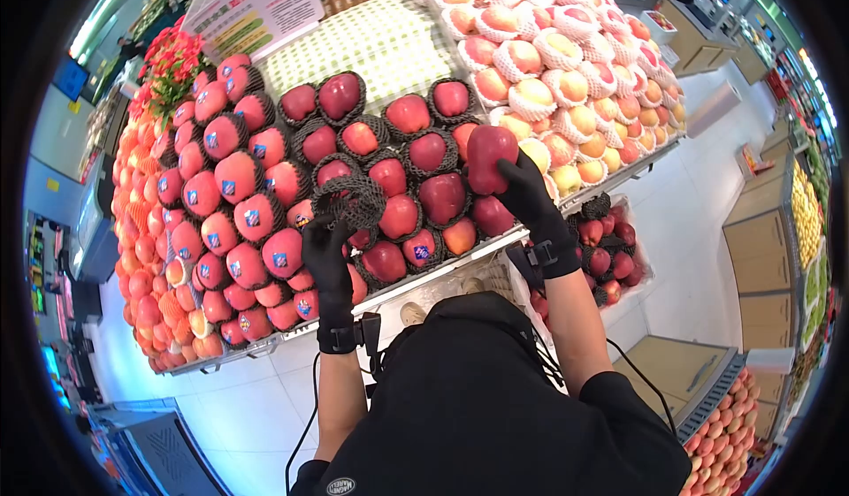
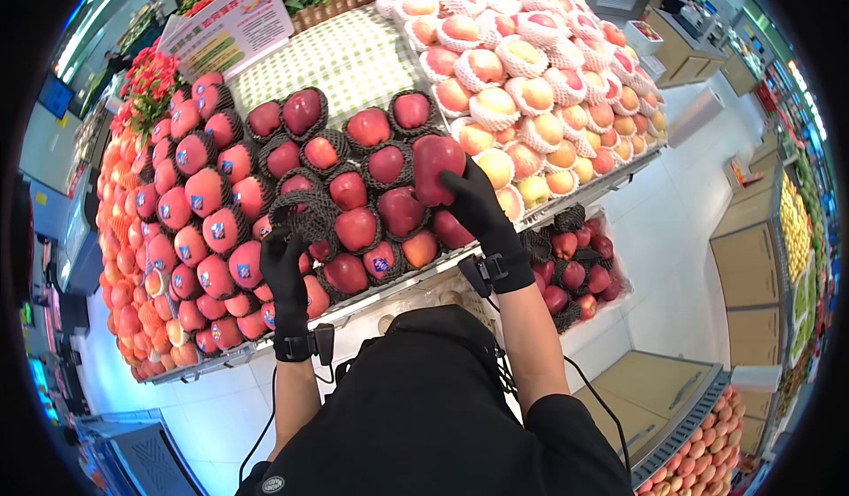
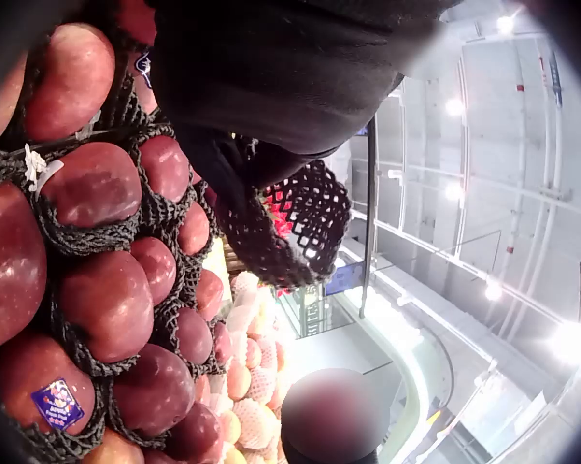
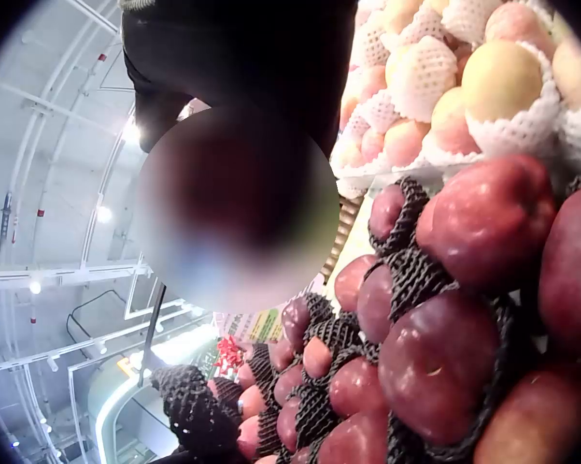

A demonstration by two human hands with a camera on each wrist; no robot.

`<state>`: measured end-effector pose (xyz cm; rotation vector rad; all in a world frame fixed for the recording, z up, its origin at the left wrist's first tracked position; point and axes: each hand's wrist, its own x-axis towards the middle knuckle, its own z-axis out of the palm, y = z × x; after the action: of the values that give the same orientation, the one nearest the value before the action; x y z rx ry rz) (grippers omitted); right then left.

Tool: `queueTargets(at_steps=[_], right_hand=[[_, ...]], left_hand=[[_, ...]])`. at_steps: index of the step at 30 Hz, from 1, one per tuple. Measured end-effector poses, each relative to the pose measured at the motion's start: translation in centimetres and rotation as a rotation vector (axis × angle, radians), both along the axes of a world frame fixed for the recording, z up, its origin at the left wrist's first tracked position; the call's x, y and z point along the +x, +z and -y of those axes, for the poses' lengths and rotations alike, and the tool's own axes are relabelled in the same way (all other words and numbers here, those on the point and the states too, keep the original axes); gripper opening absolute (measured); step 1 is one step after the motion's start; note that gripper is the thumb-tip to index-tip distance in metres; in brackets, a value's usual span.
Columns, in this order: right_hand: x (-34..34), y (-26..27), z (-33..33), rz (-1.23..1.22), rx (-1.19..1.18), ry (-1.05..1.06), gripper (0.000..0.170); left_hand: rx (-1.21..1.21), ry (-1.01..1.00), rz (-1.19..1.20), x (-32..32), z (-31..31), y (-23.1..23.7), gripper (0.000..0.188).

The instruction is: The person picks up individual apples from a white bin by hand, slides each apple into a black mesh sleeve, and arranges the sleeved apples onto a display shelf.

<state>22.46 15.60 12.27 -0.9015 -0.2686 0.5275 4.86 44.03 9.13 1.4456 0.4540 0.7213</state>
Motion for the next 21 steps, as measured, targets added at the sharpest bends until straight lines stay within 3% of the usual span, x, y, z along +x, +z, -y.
queueTargets(at_steps=[2, 5, 6, 9, 13, 18, 21], right_hand=[[-0.8, 0.4, -1.3, 0.034, -0.042, 0.019, 0.073], [-1.6, 1.8, -3.1, 0.311, -0.292, -0.074, 0.083], [-1.7, 1.8, -3.6, 0.378, -0.340, -0.089, 0.088], [-2.9, 2.9, -4.9, 0.606, -0.406, -0.147, 0.097], [-3.3, 3.1, -6.4, 0.566, -0.262, 0.006, 0.095], [-5.1, 3.7, -8.7, 0.566, -0.346, -0.031, 0.087], [-5.1, 2.0, -10.5, 0.541, -0.474, -0.074, 0.088]], left_hand=[[-0.025, -0.029, -0.008, -0.6, -0.8, -0.7, 0.024], [-0.120, -0.056, 0.013, -0.8, -0.7, 0.0, 0.025], [0.032, -0.059, -0.046, -1.0, -0.8, 0.3, 0.032], [-0.207, -0.154, 0.022, -1.0, -0.7, 0.9, 0.037], [-0.265, -0.177, 0.099, 0.3, 1.9, 4.0, 0.049], [-0.142, -0.325, 0.036, 1.5, 2.9, 3.4, 0.066], [-0.073, -0.324, 0.115, 1.9, 5.2, 5.3, 0.063]])
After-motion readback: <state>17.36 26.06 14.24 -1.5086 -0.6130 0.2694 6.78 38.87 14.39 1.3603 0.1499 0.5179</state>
